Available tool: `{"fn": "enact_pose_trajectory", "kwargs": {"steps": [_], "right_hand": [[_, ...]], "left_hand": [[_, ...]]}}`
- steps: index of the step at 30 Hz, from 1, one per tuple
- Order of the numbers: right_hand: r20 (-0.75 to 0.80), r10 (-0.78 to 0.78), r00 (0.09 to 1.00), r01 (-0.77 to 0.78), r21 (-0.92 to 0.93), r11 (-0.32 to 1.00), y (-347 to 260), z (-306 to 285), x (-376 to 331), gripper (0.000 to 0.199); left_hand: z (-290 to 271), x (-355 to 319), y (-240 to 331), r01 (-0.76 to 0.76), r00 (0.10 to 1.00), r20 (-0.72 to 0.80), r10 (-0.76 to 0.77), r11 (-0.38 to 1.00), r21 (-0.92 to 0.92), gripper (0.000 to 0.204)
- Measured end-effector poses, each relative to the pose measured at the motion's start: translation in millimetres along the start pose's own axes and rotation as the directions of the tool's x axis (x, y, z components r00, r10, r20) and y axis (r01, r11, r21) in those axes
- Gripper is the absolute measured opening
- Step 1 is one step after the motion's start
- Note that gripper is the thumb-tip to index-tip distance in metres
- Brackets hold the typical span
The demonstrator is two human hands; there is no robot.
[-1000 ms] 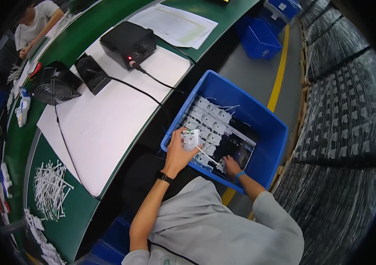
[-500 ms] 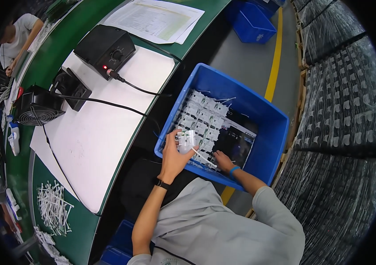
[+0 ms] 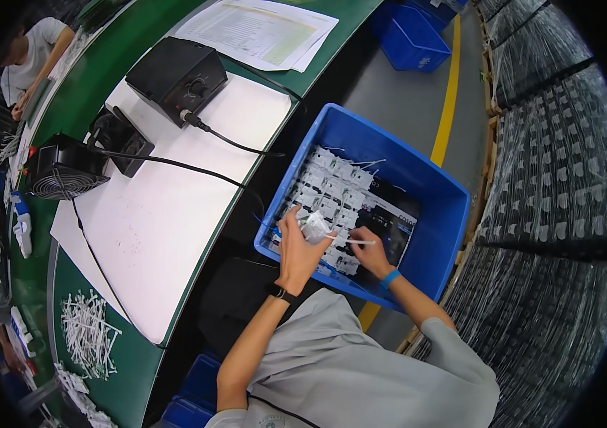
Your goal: Soldering wires onto small circuit boards at an assembly line workstation.
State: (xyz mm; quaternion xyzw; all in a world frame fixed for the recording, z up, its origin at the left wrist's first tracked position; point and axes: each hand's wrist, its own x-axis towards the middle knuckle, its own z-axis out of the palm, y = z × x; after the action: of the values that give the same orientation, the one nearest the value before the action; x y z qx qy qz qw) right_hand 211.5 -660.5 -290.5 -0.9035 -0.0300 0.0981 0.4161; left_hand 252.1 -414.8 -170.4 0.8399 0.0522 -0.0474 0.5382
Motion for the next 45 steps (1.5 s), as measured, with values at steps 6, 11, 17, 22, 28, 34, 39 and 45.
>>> {"fn": "enact_pose_trajectory", "kwargs": {"steps": [6,11,17,22,28,34,39,45], "right_hand": [[-0.036,-0.029,0.999,0.038,0.249,0.968,-104.0,-38.0,-7.6,0.049],[-0.242,0.24,0.94,-0.097,0.485,0.869,-39.1,-18.9,5.4,0.025],[-0.176,0.227,0.958,-0.222,0.051,0.974,149.7,13.8,-8.2,0.023],[-0.137,0.365,0.921,-0.374,-0.046,0.926,158.6,43.3,-18.9,0.031],[-0.165,0.542,0.824,-0.557,-0.411,0.722,117.9,53.1,-10.3,0.047],[-0.118,0.664,0.738,-0.63,-0.47,0.618,119.8,52.3,-3.5,0.061],[-0.161,0.677,0.719,-0.66,-0.463,0.591,120.5,55.8,-2.5,0.062],[-0.177,0.637,0.75,-0.643,-0.423,0.639,110.8,59.8,5.5,0.054]], "left_hand": [[40.4,4.2,5.1,-0.018,0.993,0.117,0.0,0.988,0.15,0.072],[61.3,-4.0,-1.2,-0.078,0.973,0.233,-0.004,0.937,0.341,0.076],[61.7,-15.3,-61.0,-0.27,0.917,0.396,0.045,0.802,0.533,0.058],[57.0,-17.6,-63.9,-0.307,0.891,0.45,0.067,0.818,0.486,0.047],[59.0,-18.6,-66.6,-0.318,0.891,0.449,0.075,0.808,0.496,0.046],[57.5,-18.1,-63.6,-0.359,0.895,0.419,0.153,0.804,0.474,0.042],[52.5,-20.2,-65.5,-0.364,0.901,0.393,0.18,0.808,0.463,0.041],[56.0,-22.9,-66.0,-0.372,0.898,0.393,0.196,0.815,0.444,0.039]]}}
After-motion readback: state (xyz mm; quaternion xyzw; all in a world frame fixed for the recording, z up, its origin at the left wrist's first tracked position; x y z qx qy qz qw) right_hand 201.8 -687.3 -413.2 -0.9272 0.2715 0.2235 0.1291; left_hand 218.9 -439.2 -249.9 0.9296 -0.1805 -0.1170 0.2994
